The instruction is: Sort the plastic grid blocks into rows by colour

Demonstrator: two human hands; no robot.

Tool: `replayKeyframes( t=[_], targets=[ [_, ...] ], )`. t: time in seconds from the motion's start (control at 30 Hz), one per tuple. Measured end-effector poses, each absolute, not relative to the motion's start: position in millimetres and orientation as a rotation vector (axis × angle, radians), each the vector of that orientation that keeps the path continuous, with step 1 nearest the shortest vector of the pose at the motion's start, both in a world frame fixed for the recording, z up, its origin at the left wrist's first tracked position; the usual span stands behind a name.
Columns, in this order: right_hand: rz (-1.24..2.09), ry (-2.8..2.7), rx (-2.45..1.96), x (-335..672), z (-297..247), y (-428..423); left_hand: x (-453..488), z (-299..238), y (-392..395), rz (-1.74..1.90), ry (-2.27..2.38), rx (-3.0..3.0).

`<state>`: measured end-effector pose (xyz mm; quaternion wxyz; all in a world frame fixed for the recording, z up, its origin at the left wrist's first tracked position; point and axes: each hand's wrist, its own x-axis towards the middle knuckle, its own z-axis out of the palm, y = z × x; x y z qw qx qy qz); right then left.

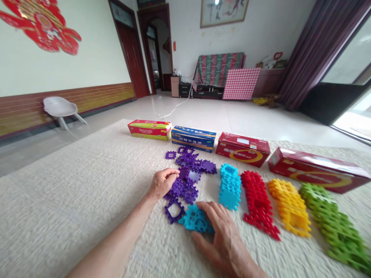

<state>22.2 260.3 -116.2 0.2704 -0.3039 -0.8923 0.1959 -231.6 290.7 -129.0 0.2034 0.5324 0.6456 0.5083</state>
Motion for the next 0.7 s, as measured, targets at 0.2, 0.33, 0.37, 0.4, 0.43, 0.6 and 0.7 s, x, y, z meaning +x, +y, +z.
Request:
replayKeyframes(
  t=[0.2,0.33,0.37,0.4,0.43,0.6,0.7],
  targets=[
    [0.630,-2.428,-0.804,23,-105,256,-232,-129,291,1.427,1.786,1.473],
    [0.630,-2.468,-0.789,23,-103,256,-232,-129,292,1.429,1.785,1.481],
    [0.624,-2.480,-0.784,22,-102,256,-232,-130,292,1.427,1.787,1.483],
    [0.619,-2.491,-0.781,22,-102,255,-232,-130,292,1.426,1.789,1.485],
    [0.614,-2.500,-0.779,22,-101,255,-232,-130,292,1.424,1.791,1.486],
    [0.611,-2.523,-0.765,21,-99,254,-233,-132,293,1.419,1.795,1.494],
    [0.618,-2.491,-0.773,21,-102,254,-234,-132,293,1.418,1.796,1.494]
  ],
)
